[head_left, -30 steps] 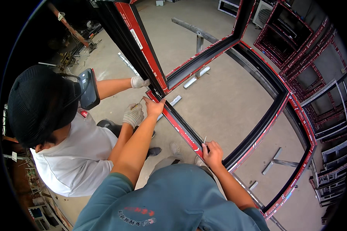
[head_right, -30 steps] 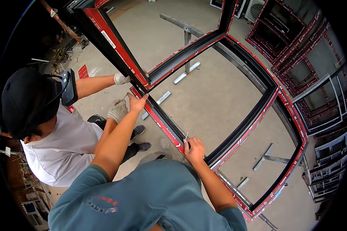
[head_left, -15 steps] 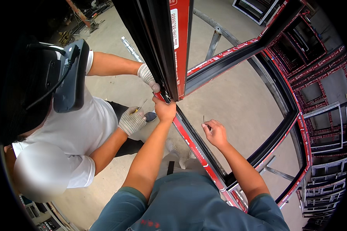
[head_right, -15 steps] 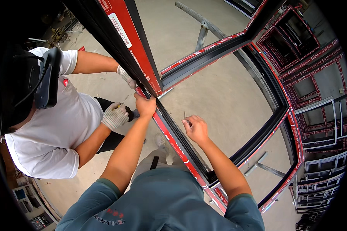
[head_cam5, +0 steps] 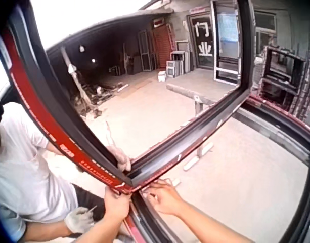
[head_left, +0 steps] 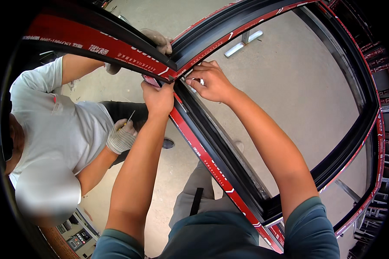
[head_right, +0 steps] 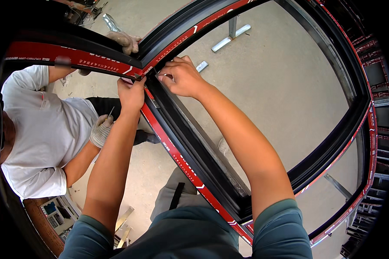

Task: The person assembles a large window frame with a coworker, aligning and securing frame sections on a workbench. They use a small metal tool to adjust seals and fasteners along the frame edges, then flip the frame to continue assembly on the opposite side.

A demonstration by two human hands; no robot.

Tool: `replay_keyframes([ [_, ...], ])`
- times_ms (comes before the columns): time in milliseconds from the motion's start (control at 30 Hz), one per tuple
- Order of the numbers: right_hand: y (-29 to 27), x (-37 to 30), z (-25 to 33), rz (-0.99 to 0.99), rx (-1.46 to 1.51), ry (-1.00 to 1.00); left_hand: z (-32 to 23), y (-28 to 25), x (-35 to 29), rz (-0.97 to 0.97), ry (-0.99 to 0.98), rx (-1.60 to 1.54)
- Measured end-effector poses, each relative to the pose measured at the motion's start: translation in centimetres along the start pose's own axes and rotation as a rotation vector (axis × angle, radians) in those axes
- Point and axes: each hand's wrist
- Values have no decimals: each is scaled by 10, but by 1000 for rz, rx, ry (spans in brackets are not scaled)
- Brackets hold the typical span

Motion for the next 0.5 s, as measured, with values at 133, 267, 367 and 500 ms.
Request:
replay_keyframes([
  [133, 7, -14, -11, -71, 63, 3, 10, -2, 10, 29, 62, -5],
  [267, 7, -12, -11, -71, 123, -11, 5, -6, 15, 85, -41, 44],
  [367, 17, -6, -16, -164, 162, -78, -4, -2, 11, 144, -7, -9],
  [500, 21, -4, -13, -158, 177, -71, -17, 0, 0, 149, -75, 36],
])
Point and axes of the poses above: each hand's wrist, its own x-axis towards the middle knuckle, its own y-axis out of the palm, z = x × y, and after that the axes turned 13 degrees about -z, right-handed
